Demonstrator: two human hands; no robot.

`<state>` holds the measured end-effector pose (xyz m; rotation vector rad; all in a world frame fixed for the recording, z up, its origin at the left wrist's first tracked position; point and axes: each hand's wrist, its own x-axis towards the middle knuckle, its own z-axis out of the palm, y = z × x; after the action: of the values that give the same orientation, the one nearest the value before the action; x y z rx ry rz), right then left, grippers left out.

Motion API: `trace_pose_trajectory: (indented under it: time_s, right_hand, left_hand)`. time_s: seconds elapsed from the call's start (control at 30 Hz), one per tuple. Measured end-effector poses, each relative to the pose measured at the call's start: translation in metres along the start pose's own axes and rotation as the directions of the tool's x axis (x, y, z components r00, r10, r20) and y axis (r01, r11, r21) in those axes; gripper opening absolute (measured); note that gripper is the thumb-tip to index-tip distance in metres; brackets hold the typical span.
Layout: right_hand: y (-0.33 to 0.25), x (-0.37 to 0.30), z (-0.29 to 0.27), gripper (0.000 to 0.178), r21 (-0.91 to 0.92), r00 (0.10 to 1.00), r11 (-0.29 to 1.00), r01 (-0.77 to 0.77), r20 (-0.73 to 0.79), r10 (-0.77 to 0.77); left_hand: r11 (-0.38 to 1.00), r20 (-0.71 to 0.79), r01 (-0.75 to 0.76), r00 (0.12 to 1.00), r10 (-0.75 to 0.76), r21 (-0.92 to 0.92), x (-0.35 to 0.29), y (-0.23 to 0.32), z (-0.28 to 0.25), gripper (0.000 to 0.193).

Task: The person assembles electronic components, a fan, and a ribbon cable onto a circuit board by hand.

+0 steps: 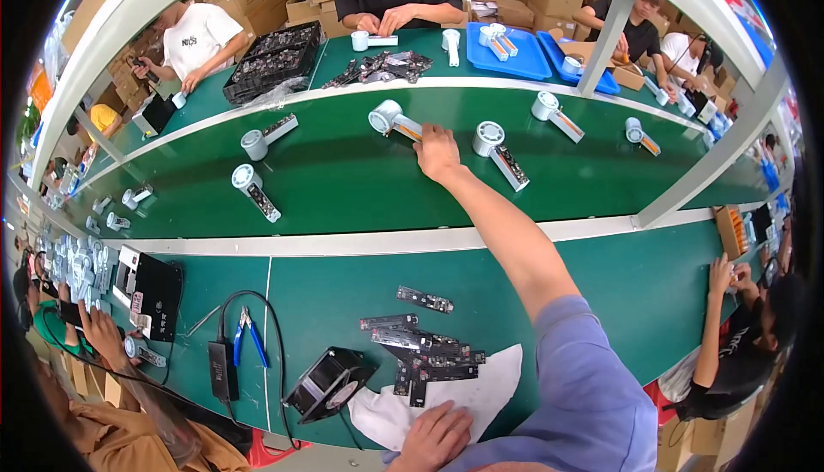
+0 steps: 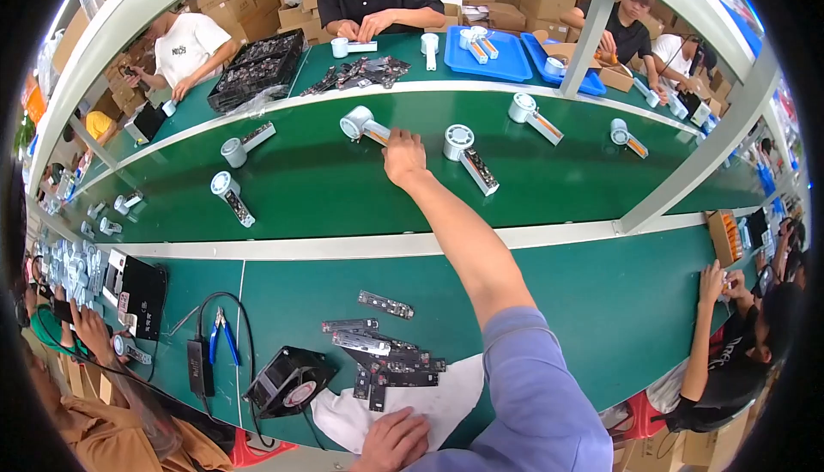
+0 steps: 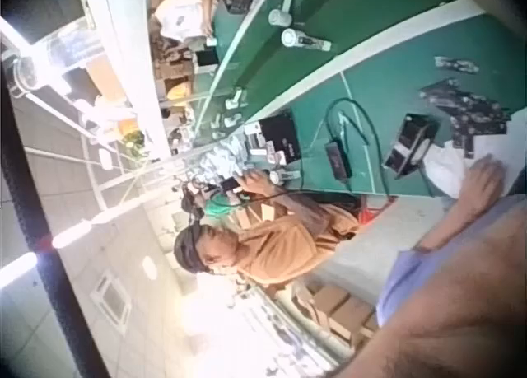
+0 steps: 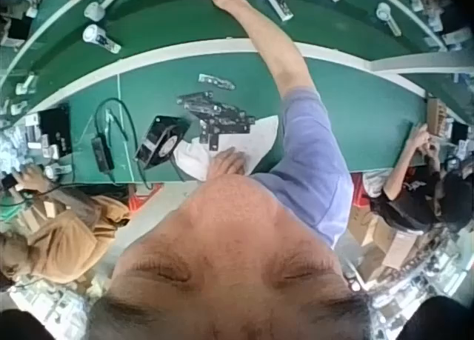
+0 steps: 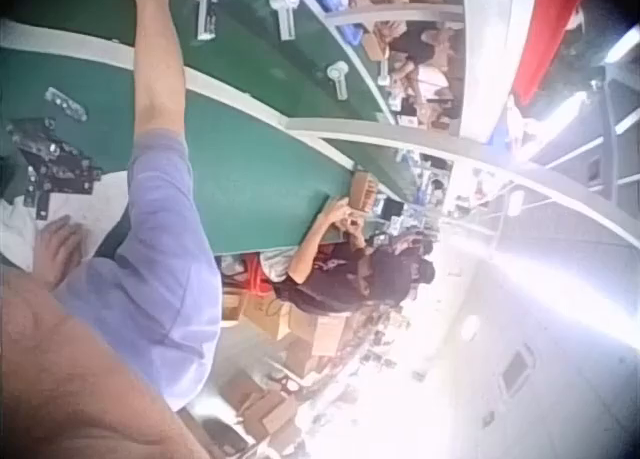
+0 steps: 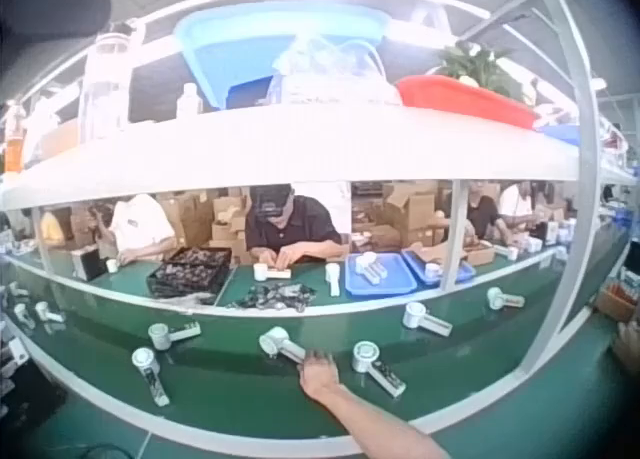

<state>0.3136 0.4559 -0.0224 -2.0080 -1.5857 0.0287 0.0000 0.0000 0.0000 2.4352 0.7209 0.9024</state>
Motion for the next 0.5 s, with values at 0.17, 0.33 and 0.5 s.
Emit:
trace_pose_trajectory:
  time_s: [0.17, 0.33, 0.5]
  right_hand:
    - [-0.013, 0.023, -0.012, 0.028, -0.059, 0.993, 0.993, 0.104, -0.052, -0.107]
    - [-0.032, -0.008, -0.054, 0.030, 0.379, 0.991, 0.918, -0.119, -0.017, 0.135]
    - [-0.031, -0.109, -0.150, 0.036, 0.767, 0.884, 0.471, -0.435, 0.464, 0.062]
  left_hand:
    - [0.997, -0.051, 0.057, 0.997, -0.060, -0.056, 0.005, -0.003, 0.008, 0.036]
    - [0.998, -0.032, 0.059, 0.998, -0.059, -0.010, 0.009, 0.003, -0.005, 0.033]
    - [1.000, -0.091, 0.008, 0.996, -0.005, 0.026, 0.001, 0.011, -0.005, 0.037]
